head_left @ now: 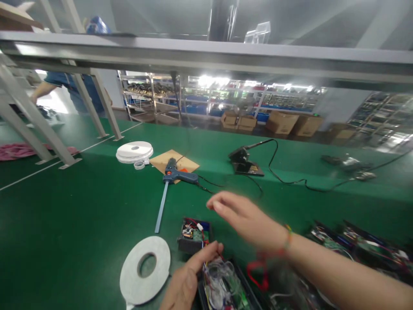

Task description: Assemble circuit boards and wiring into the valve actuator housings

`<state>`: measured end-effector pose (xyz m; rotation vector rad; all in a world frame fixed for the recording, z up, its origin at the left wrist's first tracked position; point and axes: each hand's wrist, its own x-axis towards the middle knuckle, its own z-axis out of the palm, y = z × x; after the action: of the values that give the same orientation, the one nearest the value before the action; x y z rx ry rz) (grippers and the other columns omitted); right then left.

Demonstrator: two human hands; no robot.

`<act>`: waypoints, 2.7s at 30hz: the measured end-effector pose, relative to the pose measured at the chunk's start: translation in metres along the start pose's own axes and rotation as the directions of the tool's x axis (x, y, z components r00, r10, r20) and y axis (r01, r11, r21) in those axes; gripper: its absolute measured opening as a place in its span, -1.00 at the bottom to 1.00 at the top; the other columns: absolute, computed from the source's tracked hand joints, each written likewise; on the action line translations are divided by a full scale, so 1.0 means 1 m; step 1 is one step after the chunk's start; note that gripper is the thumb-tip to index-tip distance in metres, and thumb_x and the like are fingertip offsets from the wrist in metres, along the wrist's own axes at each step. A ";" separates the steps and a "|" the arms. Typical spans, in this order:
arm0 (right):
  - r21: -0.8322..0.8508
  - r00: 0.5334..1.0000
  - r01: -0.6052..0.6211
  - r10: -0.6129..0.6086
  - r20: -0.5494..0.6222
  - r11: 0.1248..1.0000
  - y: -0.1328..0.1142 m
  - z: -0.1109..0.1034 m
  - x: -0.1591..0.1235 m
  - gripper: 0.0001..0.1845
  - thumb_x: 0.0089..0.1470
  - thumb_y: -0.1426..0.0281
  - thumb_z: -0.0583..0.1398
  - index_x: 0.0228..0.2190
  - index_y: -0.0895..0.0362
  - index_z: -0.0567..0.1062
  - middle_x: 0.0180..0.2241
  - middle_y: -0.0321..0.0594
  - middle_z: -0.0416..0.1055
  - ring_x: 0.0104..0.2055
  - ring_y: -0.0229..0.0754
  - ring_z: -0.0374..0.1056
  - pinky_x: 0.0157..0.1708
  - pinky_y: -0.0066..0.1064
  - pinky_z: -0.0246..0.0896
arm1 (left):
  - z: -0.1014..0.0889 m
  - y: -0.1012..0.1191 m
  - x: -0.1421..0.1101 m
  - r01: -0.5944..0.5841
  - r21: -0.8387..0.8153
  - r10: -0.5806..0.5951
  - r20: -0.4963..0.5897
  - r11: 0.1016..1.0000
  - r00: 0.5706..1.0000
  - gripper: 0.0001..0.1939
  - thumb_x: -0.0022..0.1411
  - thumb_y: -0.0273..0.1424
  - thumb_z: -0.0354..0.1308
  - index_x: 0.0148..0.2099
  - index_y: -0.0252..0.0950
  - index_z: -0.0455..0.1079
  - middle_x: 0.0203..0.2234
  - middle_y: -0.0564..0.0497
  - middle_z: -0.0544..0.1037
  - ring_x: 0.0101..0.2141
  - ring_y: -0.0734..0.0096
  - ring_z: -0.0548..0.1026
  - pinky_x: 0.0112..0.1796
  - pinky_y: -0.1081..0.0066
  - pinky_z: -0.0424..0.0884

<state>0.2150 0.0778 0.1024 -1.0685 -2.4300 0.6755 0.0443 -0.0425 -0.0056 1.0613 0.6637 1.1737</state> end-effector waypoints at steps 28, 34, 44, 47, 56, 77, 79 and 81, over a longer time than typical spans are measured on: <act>0.169 0.956 0.073 -0.118 0.269 0.983 0.001 0.021 -0.098 -0.72 0.27 0.47 0.14 -0.05 -0.12 0.45 0.16 -0.25 0.30 0.21 -0.15 0.26 0.21 -0.30 0.22 | 0.019 -0.012 -0.007 -0.052 0.305 0.140 -0.276 0.951 0.951 -0.66 0.47 -0.18 -0.04 0.13 -0.14 0.44 0.04 0.01 0.59 0.06 0.32 0.51 0.09 0.37 0.38; 0.197 0.956 0.108 -0.156 0.248 0.974 0.004 0.023 -0.101 -0.78 0.32 0.38 0.14 -0.04 -0.12 0.43 0.16 -0.25 0.34 0.21 -0.17 0.28 0.20 -0.34 0.24 | 0.019 -0.011 -0.008 -0.087 0.372 0.185 -0.235 0.924 0.954 -0.67 0.49 -0.23 -0.06 0.15 -0.14 0.42 0.04 0.03 0.59 0.07 0.35 0.50 0.11 0.38 0.37; 0.116 0.957 0.219 -0.237 0.166 0.969 -0.006 0.023 -0.102 -0.73 0.28 0.43 0.15 -0.04 -0.14 0.41 0.11 -0.27 0.35 0.18 -0.22 0.30 0.16 -0.45 0.29 | 0.017 -0.011 -0.008 -0.097 0.279 0.167 -0.242 0.956 0.956 -0.65 0.48 -0.20 -0.04 0.14 -0.19 0.41 0.01 -0.03 0.61 0.03 0.31 0.54 0.06 0.35 0.42; 0.129 0.952 0.234 -0.254 0.171 0.964 -0.006 0.023 -0.101 -0.74 0.28 0.42 0.17 -0.04 -0.15 0.40 0.09 -0.28 0.39 0.16 -0.20 0.32 0.14 -0.45 0.31 | 0.012 -0.007 -0.008 -0.083 0.209 0.133 -0.240 0.974 0.962 -0.66 0.46 -0.19 0.01 0.14 -0.22 0.39 -0.08 -0.05 0.65 -0.07 0.33 0.59 -0.01 0.36 0.47; 0.099 0.955 0.251 -0.263 0.134 0.963 -0.009 0.023 -0.099 -0.82 0.28 0.40 0.17 -0.11 -0.09 0.45 0.01 -0.23 0.44 0.10 -0.18 0.37 0.08 -0.47 0.36 | -0.001 0.024 -0.003 -0.054 0.504 0.084 -0.038 0.862 0.996 -0.73 0.42 -0.30 0.06 0.02 -0.22 0.52 -0.11 -0.05 0.65 -0.09 0.29 0.59 -0.08 0.38 0.48; 0.005 0.941 0.239 -0.233 0.244 0.971 -0.005 0.025 -0.103 -0.78 0.26 0.42 0.16 -0.08 -0.07 0.44 0.12 -0.13 0.36 0.19 -0.09 0.30 0.11 -0.35 0.39 | 0.013 0.034 0.000 0.013 0.618 0.059 -0.096 0.786 0.994 -0.69 0.49 -0.20 -0.09 -0.18 -0.24 0.37 -0.25 0.00 0.62 -0.24 0.38 0.55 -0.26 0.43 0.35; -0.010 0.938 0.239 -0.228 0.259 0.971 -0.005 0.025 -0.102 -0.77 0.25 0.45 0.16 -0.08 -0.06 0.45 0.13 -0.13 0.35 0.20 -0.09 0.29 0.13 -0.34 0.38 | 0.014 0.030 -0.002 0.027 0.600 0.057 -0.121 0.800 0.991 -0.69 0.49 -0.19 -0.08 -0.14 -0.24 0.39 -0.23 0.00 0.63 -0.22 0.38 0.56 -0.24 0.43 0.36; -0.024 0.930 0.259 -0.243 0.275 0.966 -0.006 0.025 -0.102 -0.77 0.25 0.46 0.16 -0.08 -0.05 0.44 0.13 -0.12 0.35 0.20 -0.08 0.29 0.12 -0.33 0.39 | 0.015 0.026 -0.004 0.031 0.566 0.063 -0.146 0.824 0.987 -0.70 0.48 -0.18 -0.07 -0.14 -0.24 0.40 -0.21 0.01 0.64 -0.19 0.38 0.57 -0.21 0.44 0.38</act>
<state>0.2622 -0.0099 0.0690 -0.7024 -2.7733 0.7043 0.0458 -0.0502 0.0238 1.4806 1.1836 1.1056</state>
